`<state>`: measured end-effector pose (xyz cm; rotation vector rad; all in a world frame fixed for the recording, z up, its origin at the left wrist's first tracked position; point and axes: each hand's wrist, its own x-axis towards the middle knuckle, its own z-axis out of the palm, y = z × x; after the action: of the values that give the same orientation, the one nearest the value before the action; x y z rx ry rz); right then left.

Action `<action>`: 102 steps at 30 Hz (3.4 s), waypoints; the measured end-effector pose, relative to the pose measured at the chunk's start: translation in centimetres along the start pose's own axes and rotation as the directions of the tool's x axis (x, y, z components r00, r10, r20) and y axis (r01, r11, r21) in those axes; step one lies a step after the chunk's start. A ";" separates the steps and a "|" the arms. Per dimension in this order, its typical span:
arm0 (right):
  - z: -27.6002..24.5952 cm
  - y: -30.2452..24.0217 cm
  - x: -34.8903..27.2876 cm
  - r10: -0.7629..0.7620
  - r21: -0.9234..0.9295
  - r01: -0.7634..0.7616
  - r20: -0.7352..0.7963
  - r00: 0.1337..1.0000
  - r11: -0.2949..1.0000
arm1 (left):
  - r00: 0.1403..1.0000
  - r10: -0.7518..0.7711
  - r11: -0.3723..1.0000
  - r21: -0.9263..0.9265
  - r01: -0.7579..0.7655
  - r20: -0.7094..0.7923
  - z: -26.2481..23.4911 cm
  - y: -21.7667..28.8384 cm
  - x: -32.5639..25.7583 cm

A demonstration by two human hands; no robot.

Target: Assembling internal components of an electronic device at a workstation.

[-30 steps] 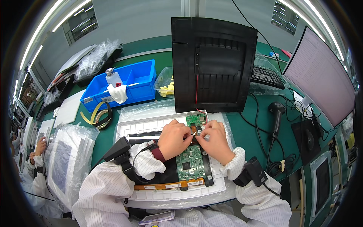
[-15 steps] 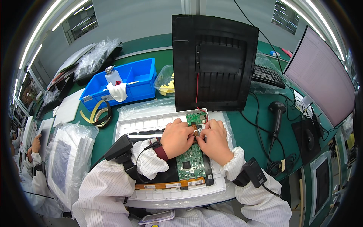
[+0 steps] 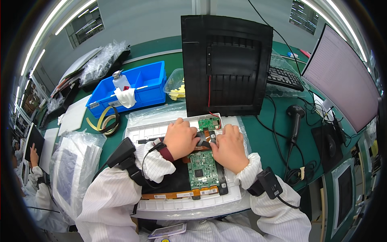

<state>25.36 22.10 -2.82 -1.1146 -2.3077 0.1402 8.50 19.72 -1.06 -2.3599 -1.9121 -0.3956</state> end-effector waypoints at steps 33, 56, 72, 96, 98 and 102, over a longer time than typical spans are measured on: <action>-1.8 1.6 -0.7 -0.321 0.129 0.308 0.097 0.942 0.943 | 0.923 0.382 0.923 -0.076 -0.378 0.042 -1.4 -1.1 -3.2; -2.7 1.7 -0.5 -0.373 0.096 0.361 0.208 0.904 0.928 | 0.850 -0.210 0.955 0.084 0.284 -0.484 -10.5 -17.5 -8.1; -1.4 2.5 -0.3 -0.253 0.188 0.252 -0.020 0.967 0.949 | 0.275 -0.877 0.213 0.192 0.958 -0.395 -7.5 -27.2 -12.9; -6.9 -3.8 2.7 -0.303 0.763 0.089 0.145 0.942 0.640 | 0.941 0.080 0.783 -0.564 -0.264 -0.329 -12.4 0.6 -7.4; -7.0 -4.6 2.6 -0.264 0.864 -0.167 0.321 0.909 0.475 | 0.950 0.104 0.743 -0.612 -0.272 -0.296 -10.5 1.2 -6.5; -6.2 -4.7 2.7 -0.221 0.816 -0.323 0.469 0.855 0.480 | 0.926 0.061 0.708 -0.638 -0.302 -0.372 -8.5 1.5 -5.9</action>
<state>24.10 20.15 5.08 -0.5806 -2.0588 1.6723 7.61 11.92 5.88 -2.5988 -1.5011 -1.6147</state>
